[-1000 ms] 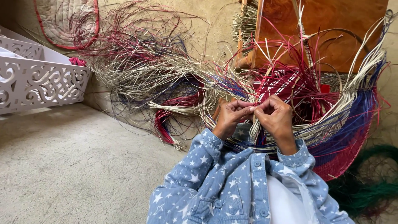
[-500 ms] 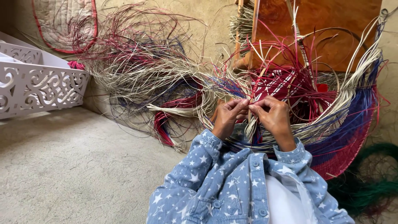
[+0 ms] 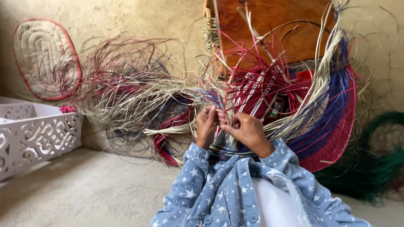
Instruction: Weaving colored fibers together to create a circular mat or basket base
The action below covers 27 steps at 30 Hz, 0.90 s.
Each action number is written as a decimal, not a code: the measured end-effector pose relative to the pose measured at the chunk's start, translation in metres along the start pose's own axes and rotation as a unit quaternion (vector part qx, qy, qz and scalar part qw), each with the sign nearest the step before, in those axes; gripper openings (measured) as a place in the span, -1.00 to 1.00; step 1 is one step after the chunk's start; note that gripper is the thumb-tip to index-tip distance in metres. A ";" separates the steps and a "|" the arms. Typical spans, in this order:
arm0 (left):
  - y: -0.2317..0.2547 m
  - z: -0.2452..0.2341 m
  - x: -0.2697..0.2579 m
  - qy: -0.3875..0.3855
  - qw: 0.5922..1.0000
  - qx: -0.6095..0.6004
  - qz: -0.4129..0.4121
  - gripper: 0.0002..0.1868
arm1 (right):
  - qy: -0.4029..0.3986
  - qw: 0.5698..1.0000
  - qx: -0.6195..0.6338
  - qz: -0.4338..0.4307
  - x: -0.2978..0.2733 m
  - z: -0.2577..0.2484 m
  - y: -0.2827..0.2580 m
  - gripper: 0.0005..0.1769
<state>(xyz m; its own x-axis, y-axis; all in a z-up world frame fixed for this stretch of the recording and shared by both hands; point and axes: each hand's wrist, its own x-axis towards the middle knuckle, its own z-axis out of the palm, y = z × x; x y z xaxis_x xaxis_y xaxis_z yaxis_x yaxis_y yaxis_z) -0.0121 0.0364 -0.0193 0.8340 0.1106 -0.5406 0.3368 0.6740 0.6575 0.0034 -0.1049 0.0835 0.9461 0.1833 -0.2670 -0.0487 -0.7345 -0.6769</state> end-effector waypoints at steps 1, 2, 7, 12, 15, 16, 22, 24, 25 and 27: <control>-0.001 -0.005 0.003 -0.002 1.000 0.018 0.025 -0.70 | -0.046 0.999 0.006 0.008 -0.002 0.002 0.004 -0.66; -0.003 -0.011 0.005 -0.007 0.999 0.022 0.024 -0.70 | -0.041 0.999 0.009 0.010 -0.002 0.012 0.013 -0.66; -0.006 -0.035 0.016 0.008 0.957 0.256 0.133 -0.80 | 0.053 0.992 0.069 -0.094 -0.001 0.051 0.038 -0.69; -0.027 -0.032 0.028 0.057 0.975 0.174 0.128 -0.81 | 0.094 0.979 0.110 -0.145 0.004 0.057 0.045 -0.75; -0.010 -0.015 0.014 0.070 0.992 0.081 0.064 -0.71 | 0.099 0.974 0.129 -0.159 0.007 0.058 0.050 -0.77; 0.000 -0.005 0.004 0.060 0.996 0.054 0.022 -0.63 | 0.101 0.974 0.131 -0.157 0.006 0.059 0.052 -0.77; -0.004 0.010 -0.005 0.041 0.998 0.032 0.021 -0.74 | 0.095 0.970 0.155 -0.158 0.009 0.058 0.056 -0.76; -0.015 0.000 0.005 0.052 0.996 0.054 0.039 -0.78 | 0.094 0.971 0.154 -0.159 0.009 0.057 0.057 -0.75; -0.021 -0.004 0.010 0.062 0.994 0.075 0.057 -0.81 | 0.094 0.971 0.151 -0.159 0.009 0.057 0.057 -0.73; -0.018 0.002 0.009 0.060 0.993 0.083 0.061 -0.83 | 0.095 0.972 0.148 -0.158 0.009 0.060 0.060 -0.74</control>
